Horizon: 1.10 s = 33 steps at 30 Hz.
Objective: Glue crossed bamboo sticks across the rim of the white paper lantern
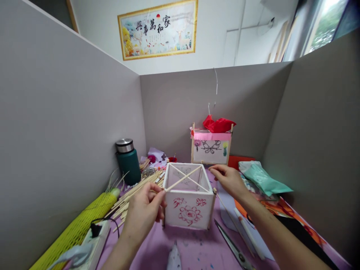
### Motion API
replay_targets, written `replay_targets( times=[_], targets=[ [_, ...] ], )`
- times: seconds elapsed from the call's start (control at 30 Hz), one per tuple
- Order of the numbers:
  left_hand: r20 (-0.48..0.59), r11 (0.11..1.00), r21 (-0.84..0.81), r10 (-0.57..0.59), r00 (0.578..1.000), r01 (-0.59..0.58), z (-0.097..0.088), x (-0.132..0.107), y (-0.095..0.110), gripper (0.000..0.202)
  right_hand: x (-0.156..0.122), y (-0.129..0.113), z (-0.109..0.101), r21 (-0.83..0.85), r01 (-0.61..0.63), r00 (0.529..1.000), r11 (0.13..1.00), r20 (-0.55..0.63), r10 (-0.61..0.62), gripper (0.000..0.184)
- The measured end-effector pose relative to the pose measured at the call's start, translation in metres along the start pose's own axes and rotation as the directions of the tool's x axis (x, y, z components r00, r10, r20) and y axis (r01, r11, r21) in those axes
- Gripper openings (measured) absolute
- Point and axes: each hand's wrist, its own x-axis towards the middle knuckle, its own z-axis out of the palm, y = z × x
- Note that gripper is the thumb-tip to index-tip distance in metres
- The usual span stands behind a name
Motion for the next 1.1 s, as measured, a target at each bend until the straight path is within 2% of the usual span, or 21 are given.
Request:
replay_targets(
  times=[0.17, 0.33, 0.43, 0.53, 0.6, 0.83, 1.1],
  targets=[
    [-0.016, 1.0, 0.009, 0.01, 1.0, -0.01, 0.0, 0.0, -0.002, 0.017, -0.011, -0.019, -0.012, -0.04, 0.118, 0.987, 0.992, -0.102, -0.122, 0.025],
    [-0.032, 1.0, 0.013, 0.007, 0.999, -0.006, 0.001, 0.0, -0.006, 0.02, -0.035, -0.054, -0.016, 0.021, 0.22, 0.968, 0.975, -0.13, -0.216, 0.019],
    [-0.034, 1.0, 0.021, 0.021, 0.999, -0.02, 0.002, 0.0, -0.007, 0.021, -0.053, -0.077, -0.006, 0.048, 0.314, 0.949, 0.948, -0.031, -0.313, 0.016],
    [-0.044, 0.998, 0.038, 0.05, 0.998, -0.048, 0.003, 0.0, -0.007, 0.023, -0.066, -0.095, 0.011, -0.017, 0.443, 0.893, 0.897, 0.094, -0.439, 0.018],
    [-0.052, 0.997, 0.058, 0.061, 0.997, -0.058, 0.003, 0.0, -0.008, 0.025, -0.068, -0.101, 0.022, -0.072, 0.494, 0.866, 0.867, 0.135, -0.482, 0.018],
    [-0.093, 0.97, 0.204, 0.151, 0.984, -0.13, 0.001, 0.0, -0.014, 0.028, -0.054, -0.103, 0.051, -0.183, 0.484, 0.874, 0.856, 0.148, -0.463, 0.016],
    [-0.101, 0.932, 0.314, 0.223, 0.97, -0.182, -0.001, -0.002, -0.005, 0.029, -0.049, -0.108, 0.058, -0.149, 0.467, 0.882, 0.872, 0.154, -0.446, 0.014]
  ],
)
